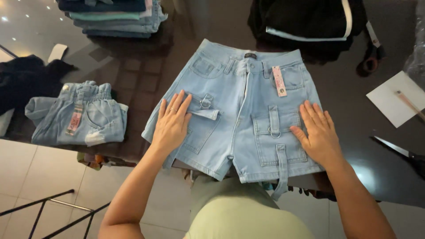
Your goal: Trimming loose threads from denim shorts with scissors and folding them for display.
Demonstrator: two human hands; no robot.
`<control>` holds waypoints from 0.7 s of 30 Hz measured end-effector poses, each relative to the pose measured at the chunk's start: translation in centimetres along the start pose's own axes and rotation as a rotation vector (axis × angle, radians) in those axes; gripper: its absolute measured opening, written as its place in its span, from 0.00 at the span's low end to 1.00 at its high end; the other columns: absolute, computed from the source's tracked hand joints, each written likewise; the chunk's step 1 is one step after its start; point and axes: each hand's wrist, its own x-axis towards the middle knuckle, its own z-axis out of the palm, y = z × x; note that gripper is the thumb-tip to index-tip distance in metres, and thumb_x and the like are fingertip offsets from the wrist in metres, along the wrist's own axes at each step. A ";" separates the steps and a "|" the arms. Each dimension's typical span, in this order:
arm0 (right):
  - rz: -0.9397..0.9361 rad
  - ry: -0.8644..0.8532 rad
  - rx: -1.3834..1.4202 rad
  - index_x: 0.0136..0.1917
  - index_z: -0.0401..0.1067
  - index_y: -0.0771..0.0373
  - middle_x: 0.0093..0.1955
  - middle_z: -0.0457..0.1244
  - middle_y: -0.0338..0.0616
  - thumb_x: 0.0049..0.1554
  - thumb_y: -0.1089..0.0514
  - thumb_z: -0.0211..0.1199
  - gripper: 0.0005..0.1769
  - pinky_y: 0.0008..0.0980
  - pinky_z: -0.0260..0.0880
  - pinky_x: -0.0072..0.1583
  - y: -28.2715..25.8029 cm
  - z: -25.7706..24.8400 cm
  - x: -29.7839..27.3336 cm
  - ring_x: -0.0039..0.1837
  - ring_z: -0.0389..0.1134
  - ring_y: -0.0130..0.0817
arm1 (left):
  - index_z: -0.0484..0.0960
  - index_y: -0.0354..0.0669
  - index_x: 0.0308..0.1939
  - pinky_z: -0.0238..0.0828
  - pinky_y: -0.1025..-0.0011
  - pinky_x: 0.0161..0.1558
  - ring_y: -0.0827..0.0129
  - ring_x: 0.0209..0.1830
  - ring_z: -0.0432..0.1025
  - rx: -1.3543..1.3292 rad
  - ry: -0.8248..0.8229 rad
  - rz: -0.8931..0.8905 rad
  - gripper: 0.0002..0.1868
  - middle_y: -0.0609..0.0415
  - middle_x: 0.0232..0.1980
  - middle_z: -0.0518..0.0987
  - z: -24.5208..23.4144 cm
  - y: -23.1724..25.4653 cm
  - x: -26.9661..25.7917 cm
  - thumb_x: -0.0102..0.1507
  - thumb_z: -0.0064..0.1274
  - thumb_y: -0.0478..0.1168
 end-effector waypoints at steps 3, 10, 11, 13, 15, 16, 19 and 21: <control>0.000 -0.007 0.005 0.82 0.58 0.60 0.85 0.51 0.48 0.67 0.33 0.47 0.41 0.57 0.45 0.79 0.4 0.1 -0.3 0.84 0.49 0.49 | 0.62 0.49 0.79 0.40 0.49 0.78 0.54 0.81 0.54 -0.011 0.029 0.016 0.29 0.47 0.81 0.59 0.7 -0.3 -0.1 0.72 0.42 0.43; 0.047 -0.227 0.136 0.83 0.47 0.64 0.86 0.42 0.52 0.67 0.38 0.39 0.41 0.52 0.32 0.81 -0.4 -2.1 0.4 0.86 0.38 0.49 | 0.61 0.36 0.76 0.46 0.57 0.79 0.55 0.79 0.58 -0.115 0.098 0.057 0.39 0.43 0.78 0.64 1.3 -1.8 -0.6 0.59 0.32 0.20; 0.041 -0.230 0.140 0.83 0.47 0.64 0.86 0.42 0.52 0.67 0.38 0.39 0.41 0.52 0.32 0.81 -0.5 -2.2 0.3 0.86 0.38 0.49 | 0.61 0.36 0.76 0.46 0.57 0.79 0.55 0.79 0.58 -0.111 0.098 0.049 0.39 0.43 0.78 0.64 1.3 -1.9 -0.6 0.59 0.32 0.20; 0.018 -0.174 0.158 0.83 0.50 0.65 0.86 0.45 0.54 0.67 0.40 0.41 0.39 0.54 0.34 0.81 -0.8 -2.4 -0.1 0.86 0.40 0.51 | 0.63 0.38 0.75 0.49 0.59 0.78 0.56 0.78 0.59 -0.113 0.098 0.040 0.36 0.43 0.77 0.66 1.2 -2.1 -0.8 0.62 0.30 0.21; 0.007 -0.159 0.139 0.83 0.51 0.65 0.86 0.46 0.54 0.67 0.42 0.44 0.39 0.56 0.36 0.81 0.3 -1.5 -0.8 0.86 0.41 0.53 | 0.66 0.40 0.74 0.53 0.59 0.76 0.57 0.77 0.62 -0.050 0.122 0.028 0.30 0.46 0.76 0.68 1.8 -2.7 -0.8 0.66 0.37 0.28; -0.002 -0.139 0.115 0.83 0.52 0.64 0.86 0.47 0.54 0.66 0.44 0.46 0.38 0.57 0.38 0.80 0.7 -0.9 -1.0 0.86 0.43 0.54 | 0.69 0.41 0.73 0.57 0.60 0.74 0.59 0.75 0.64 0.010 0.149 0.019 0.24 0.48 0.74 0.71 2.0 -3.1 -0.9 0.71 0.45 0.36; -0.002 -0.133 0.141 0.83 0.52 0.67 0.85 0.47 0.58 0.67 0.47 0.46 0.36 0.59 0.39 0.80 -0.1 -2.0 -1.4 0.86 0.44 0.54 | 0.76 0.39 0.66 0.62 0.60 0.71 0.56 0.72 0.68 0.019 0.239 0.067 0.20 0.47 0.70 0.75 2.1 -4.4 -1.3 0.72 0.49 0.41; -0.002 -0.139 0.133 0.83 0.53 0.67 0.86 0.47 0.58 0.67 0.47 0.45 0.37 0.59 0.39 0.80 0.4 -1.7 -1.5 0.85 0.44 0.55 | 0.77 0.43 0.65 0.60 0.60 0.70 0.61 0.70 0.68 0.062 0.237 0.033 0.18 0.52 0.70 0.76 1.9 -4.9 -1.5 0.72 0.47 0.40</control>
